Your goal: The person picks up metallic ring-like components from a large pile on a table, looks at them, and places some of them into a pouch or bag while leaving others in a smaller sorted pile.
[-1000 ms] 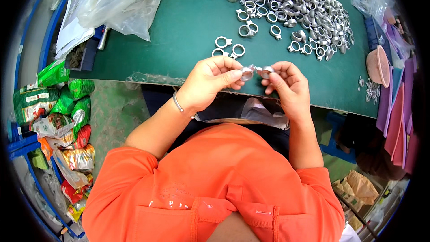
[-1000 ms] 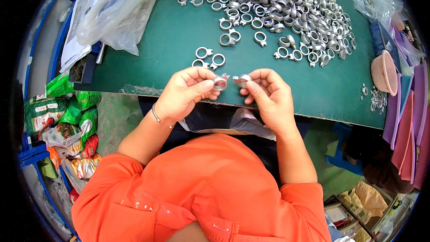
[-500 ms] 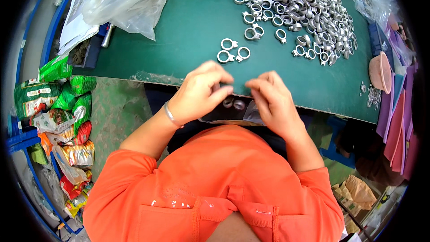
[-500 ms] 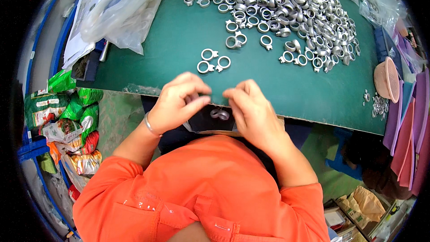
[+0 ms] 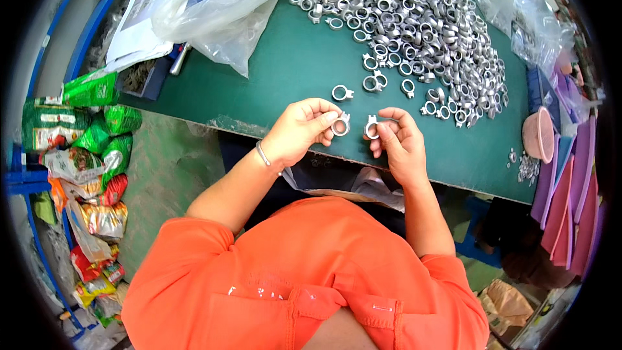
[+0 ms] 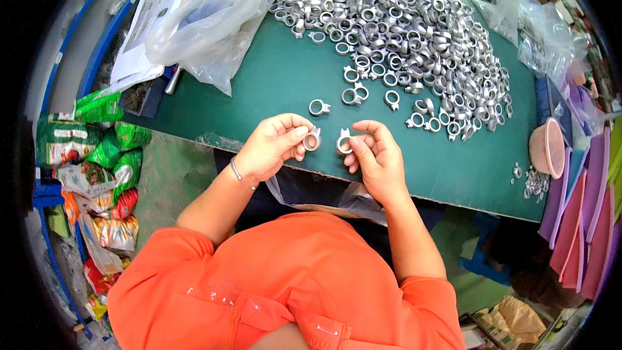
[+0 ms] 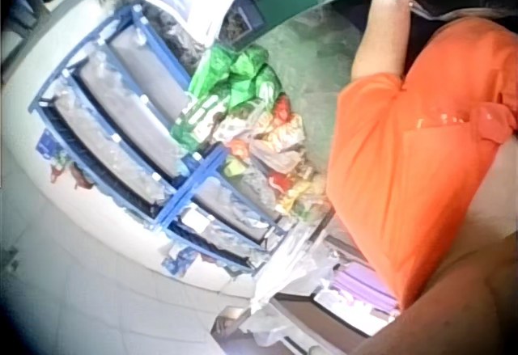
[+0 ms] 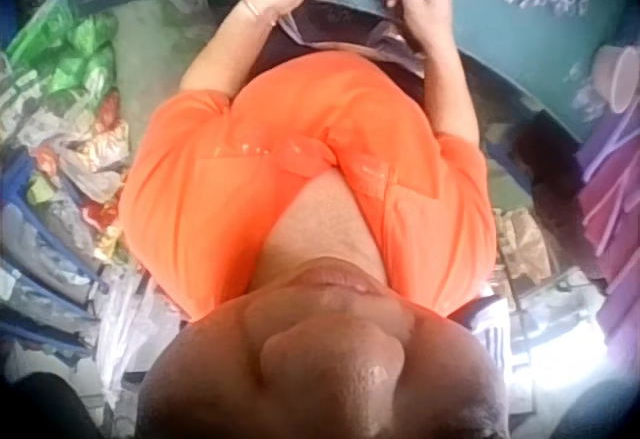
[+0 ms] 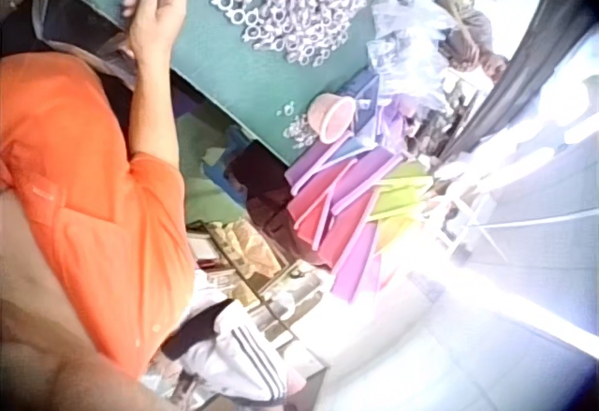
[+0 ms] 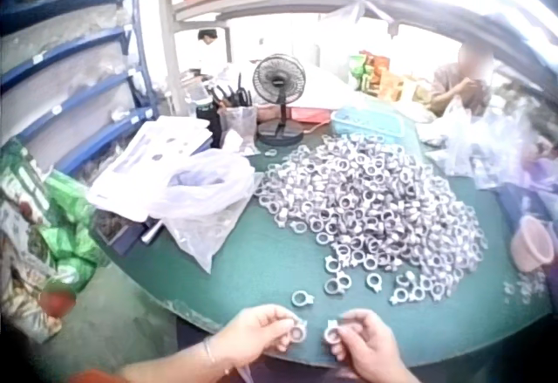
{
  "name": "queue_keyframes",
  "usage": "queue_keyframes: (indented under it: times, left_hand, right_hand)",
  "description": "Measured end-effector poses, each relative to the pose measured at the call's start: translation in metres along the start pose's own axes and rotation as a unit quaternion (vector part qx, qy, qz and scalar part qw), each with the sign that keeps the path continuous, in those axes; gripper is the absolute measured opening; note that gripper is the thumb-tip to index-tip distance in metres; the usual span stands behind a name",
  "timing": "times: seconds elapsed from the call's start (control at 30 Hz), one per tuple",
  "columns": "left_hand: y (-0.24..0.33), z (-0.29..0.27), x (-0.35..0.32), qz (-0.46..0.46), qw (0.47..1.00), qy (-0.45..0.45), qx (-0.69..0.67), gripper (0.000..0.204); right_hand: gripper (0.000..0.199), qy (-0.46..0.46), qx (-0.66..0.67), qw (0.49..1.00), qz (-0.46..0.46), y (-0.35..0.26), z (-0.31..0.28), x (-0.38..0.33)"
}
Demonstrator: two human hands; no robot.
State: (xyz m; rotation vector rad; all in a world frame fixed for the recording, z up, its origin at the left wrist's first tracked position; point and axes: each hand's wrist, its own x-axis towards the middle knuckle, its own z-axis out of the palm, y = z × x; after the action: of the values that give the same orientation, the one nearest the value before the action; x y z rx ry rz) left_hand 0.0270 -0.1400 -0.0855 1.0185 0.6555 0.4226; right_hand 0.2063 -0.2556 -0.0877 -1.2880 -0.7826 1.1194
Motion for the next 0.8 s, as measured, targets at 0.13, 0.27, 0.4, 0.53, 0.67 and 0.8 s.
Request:
queue_keyframes:
  times: [0.13,0.27,0.4,0.53,0.67,0.8]
  left_hand:
    - [-0.002,-0.004,-0.004,-0.050,0.987,-0.050,-0.146,0.017]
    - [0.001,-0.004,-0.015,-0.027,0.995,-0.066,-0.071,0.014]
    - [0.008,0.006,-0.042,-0.029,0.959,-0.088,0.267,0.012]
    - [0.001,0.006,-0.043,0.190,0.886,-0.033,0.422,0.012]
    - [0.011,0.017,0.002,0.330,0.810,0.109,0.473,0.027]
    - [0.000,0.007,0.039,0.355,0.753,0.095,0.546,0.031]
  right_hand:
    - [0.019,-0.066,0.092,0.993,0.019,-0.008,0.001,-0.009]
    - [0.017,-0.108,-0.013,0.994,-0.025,-0.018,0.011,-0.025]
    - [0.017,-0.224,-0.351,0.894,-0.166,-0.018,0.009,-0.036]
    - [0.017,-0.164,-0.453,0.857,-0.183,-0.028,0.006,-0.029]
    - [0.017,0.021,-0.515,0.828,-0.220,-0.032,0.012,0.022]
    - [0.020,0.048,-0.561,0.805,-0.187,-0.021,0.011,0.049]
